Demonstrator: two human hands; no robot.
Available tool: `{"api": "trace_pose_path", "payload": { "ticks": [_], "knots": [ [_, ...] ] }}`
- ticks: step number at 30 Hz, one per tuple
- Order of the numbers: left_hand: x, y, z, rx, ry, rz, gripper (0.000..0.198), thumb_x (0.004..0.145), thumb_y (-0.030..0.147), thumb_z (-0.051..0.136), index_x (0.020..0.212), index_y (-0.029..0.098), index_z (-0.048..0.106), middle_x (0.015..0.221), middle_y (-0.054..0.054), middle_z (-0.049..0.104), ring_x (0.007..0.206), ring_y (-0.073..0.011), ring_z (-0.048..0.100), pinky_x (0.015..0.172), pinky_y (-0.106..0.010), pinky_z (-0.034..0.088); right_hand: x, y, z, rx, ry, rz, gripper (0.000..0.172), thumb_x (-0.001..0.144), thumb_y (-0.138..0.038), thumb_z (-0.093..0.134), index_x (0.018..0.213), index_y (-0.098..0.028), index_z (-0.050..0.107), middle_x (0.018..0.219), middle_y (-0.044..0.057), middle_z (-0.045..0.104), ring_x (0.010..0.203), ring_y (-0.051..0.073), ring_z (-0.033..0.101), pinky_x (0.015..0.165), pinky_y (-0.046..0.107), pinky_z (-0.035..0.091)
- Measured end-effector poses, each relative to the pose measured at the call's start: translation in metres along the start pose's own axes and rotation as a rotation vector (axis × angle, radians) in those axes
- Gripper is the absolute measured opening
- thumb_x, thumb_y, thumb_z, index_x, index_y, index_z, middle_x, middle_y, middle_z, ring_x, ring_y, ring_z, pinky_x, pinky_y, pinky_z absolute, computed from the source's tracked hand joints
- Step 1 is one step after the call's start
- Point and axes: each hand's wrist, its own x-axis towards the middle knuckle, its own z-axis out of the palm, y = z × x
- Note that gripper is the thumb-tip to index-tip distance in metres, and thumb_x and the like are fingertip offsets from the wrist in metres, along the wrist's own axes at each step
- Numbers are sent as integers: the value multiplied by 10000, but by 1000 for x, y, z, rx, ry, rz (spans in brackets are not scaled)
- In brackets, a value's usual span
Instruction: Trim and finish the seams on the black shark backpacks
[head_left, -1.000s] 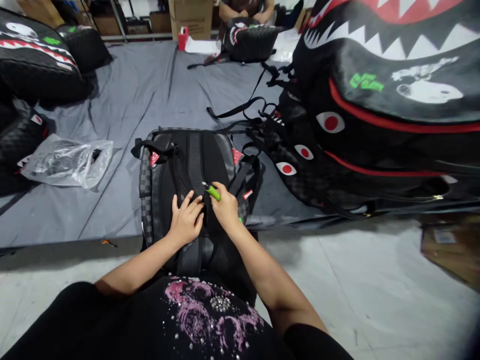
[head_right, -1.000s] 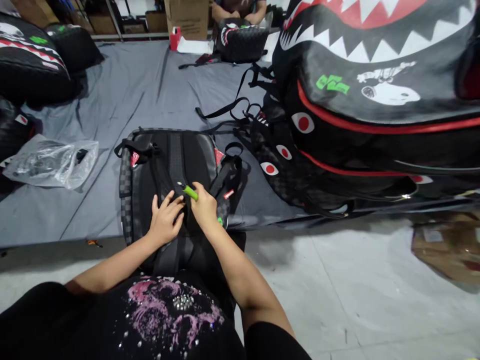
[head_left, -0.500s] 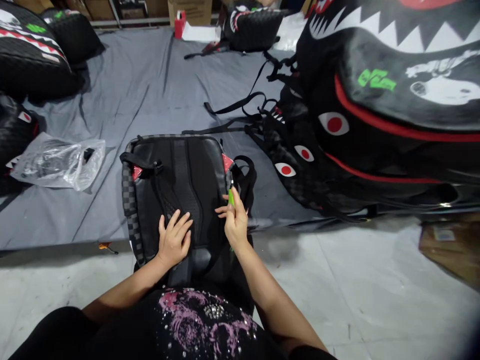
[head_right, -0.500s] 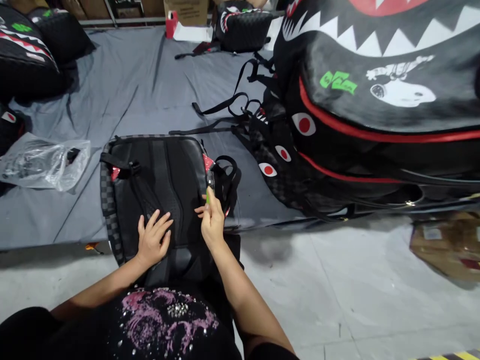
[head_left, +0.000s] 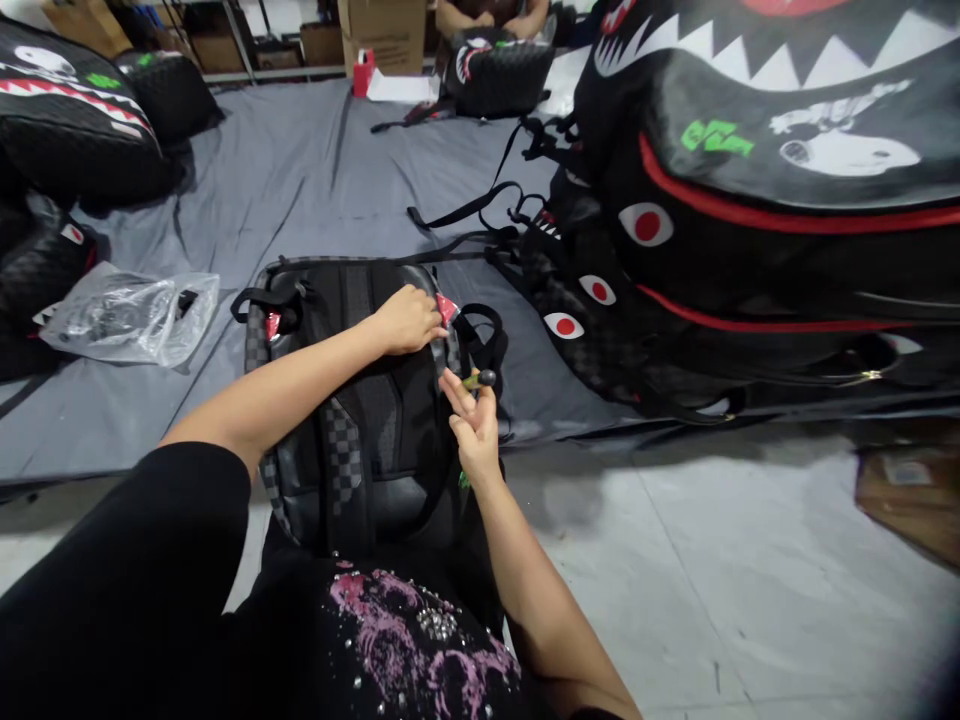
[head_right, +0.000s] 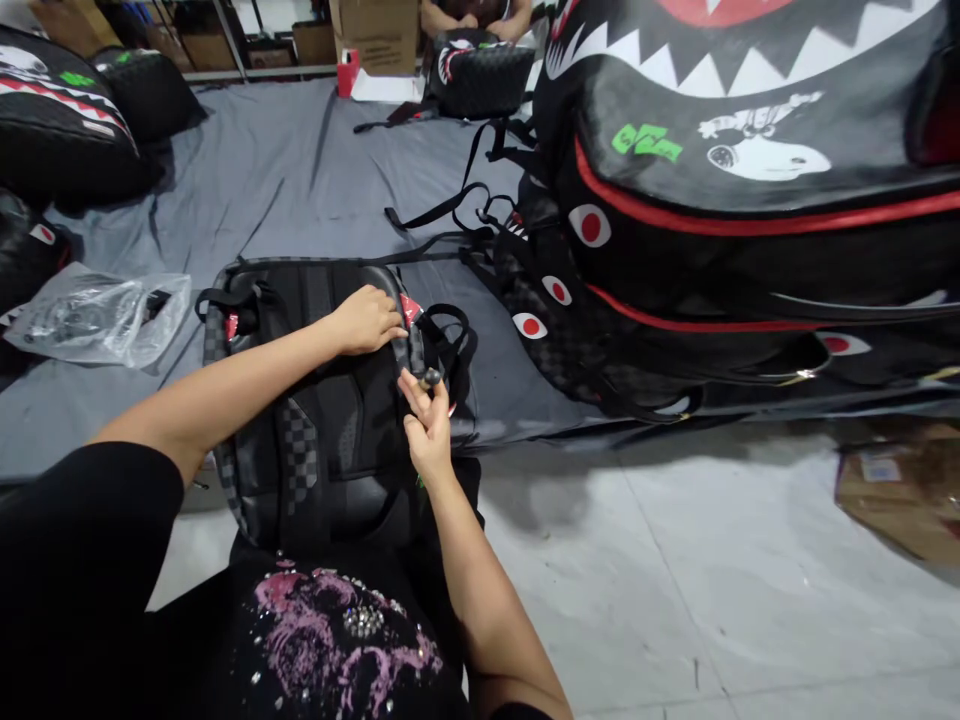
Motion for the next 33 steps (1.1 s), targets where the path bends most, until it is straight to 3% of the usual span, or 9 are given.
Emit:
{"api": "trace_pose_path", "payload": {
  "ticks": [2,4,7,10,15,18,23,26,33],
  "knots": [
    [-4,1,-6,62,-51,76,427,963,457,458,808,151,713,818,-106,703,817,-243,656,838,-421,421,0,-4,6,-13,114,1,448,890,-410,624,1228,-236,387,1170,127,698,1056,247,703,980,489,522],
    [-17,5,-14,82,-24,130,429,968,452,452,794,160,712,789,-91,696,783,-227,646,819,-412,410,4,-8,16,-7,255,16,358,899,-413,629,1105,-233,399,868,24,724,768,204,743,743,387,608],
    [-39,4,-19,68,93,136,374,954,429,489,796,165,702,803,-82,686,829,-230,630,896,-438,400,16,-11,33,-13,354,55,379,877,-444,658,1042,-230,393,605,-97,608,449,132,622,442,230,512],
    [-59,-2,-5,27,202,67,339,956,374,482,771,170,679,765,-62,663,829,-217,604,996,-459,376,32,-10,41,-54,370,100,349,889,-483,623,999,-214,430,566,-108,581,335,79,507,337,165,376],
    [-78,-4,31,-105,433,-129,361,966,348,424,698,193,610,732,-39,616,835,-199,576,1021,-468,379,49,-8,40,-81,350,110,390,909,-545,530,1032,-176,564,719,-15,671,458,105,618,348,179,408],
    [-81,-5,41,-177,502,-114,333,946,351,442,688,202,590,723,-27,605,830,-196,575,999,-481,386,55,-8,44,-123,320,143,314,871,-473,621,952,-170,607,680,-17,672,465,102,605,430,204,475],
    [-81,-10,47,-185,562,-91,296,926,336,469,690,205,590,703,-12,595,811,-185,580,976,-468,398,66,-3,57,-216,321,189,263,832,-418,685,809,-186,565,531,-72,565,373,74,458,361,188,360],
    [-81,-11,49,-165,620,-59,286,925,323,478,688,202,586,701,-8,592,804,-175,579,973,-450,406,71,2,61,-232,274,193,267,848,-428,667,813,-184,564,528,-69,558,373,75,450,364,195,350],
    [-81,-12,54,-211,539,-96,297,921,353,468,691,213,595,705,-2,595,818,-177,588,999,-468,400,74,7,60,-326,274,220,297,864,-471,640,822,-187,560,524,-69,555,366,77,453,364,198,349]
  ]
}}
